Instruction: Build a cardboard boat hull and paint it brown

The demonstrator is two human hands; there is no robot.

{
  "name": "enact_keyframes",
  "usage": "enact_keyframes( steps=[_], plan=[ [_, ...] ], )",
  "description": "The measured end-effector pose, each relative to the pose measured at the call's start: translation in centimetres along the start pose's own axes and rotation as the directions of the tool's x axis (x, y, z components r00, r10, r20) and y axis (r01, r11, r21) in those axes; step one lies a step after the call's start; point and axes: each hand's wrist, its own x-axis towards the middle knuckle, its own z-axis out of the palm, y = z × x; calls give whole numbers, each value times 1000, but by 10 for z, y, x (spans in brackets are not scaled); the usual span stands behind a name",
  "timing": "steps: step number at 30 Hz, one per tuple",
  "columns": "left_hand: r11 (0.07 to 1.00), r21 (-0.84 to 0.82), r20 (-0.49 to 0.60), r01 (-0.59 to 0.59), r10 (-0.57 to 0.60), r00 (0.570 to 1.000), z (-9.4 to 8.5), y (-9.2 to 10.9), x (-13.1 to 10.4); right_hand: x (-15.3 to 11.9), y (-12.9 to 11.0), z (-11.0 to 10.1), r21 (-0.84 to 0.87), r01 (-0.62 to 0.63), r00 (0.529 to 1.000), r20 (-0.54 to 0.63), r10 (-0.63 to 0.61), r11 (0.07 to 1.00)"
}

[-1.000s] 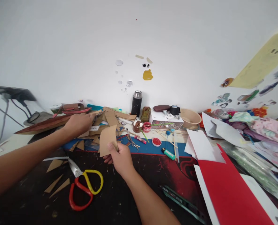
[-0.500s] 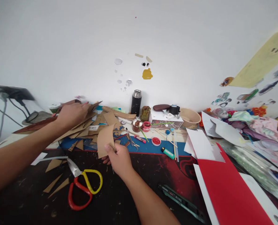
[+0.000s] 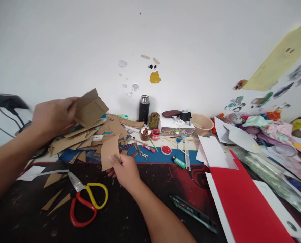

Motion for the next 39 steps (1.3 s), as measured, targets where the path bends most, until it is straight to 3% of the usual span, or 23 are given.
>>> enact_keyframes(
  steps=[4,7,10,13,16,25,33,39],
  plan=[
    [954,-272,-117,124,-161,980,-5,-8,-5,0,1,0,4,-7,1000,0,7,1000],
    [816,-533,-90,226,-320,943,-5,-10,-15,1,2,0,3,-19,1000,13,19,1000],
    [503,-793,103,344,-445,890,-2,-6,-29,2,4,0,-11,-26,999,28,26,1000],
    [136,-925,268,356,-433,861,6,-1,-46,2,5,0,-47,-29,999,35,31,998],
    [-61,-936,341,346,-396,853,17,2,-65,1,5,-2,-106,-32,999,33,35,994],
    [-265,-874,477,408,-299,827,38,15,-108,0,2,-8,-380,35,999,-18,-45,924],
    [-452,-783,558,428,-204,805,58,28,-131,9,12,-8,-185,34,994,-98,-53,982],
    [-541,-727,605,423,-214,767,56,37,-139,16,12,-7,-72,33,989,-140,-43,997]
  ],
)
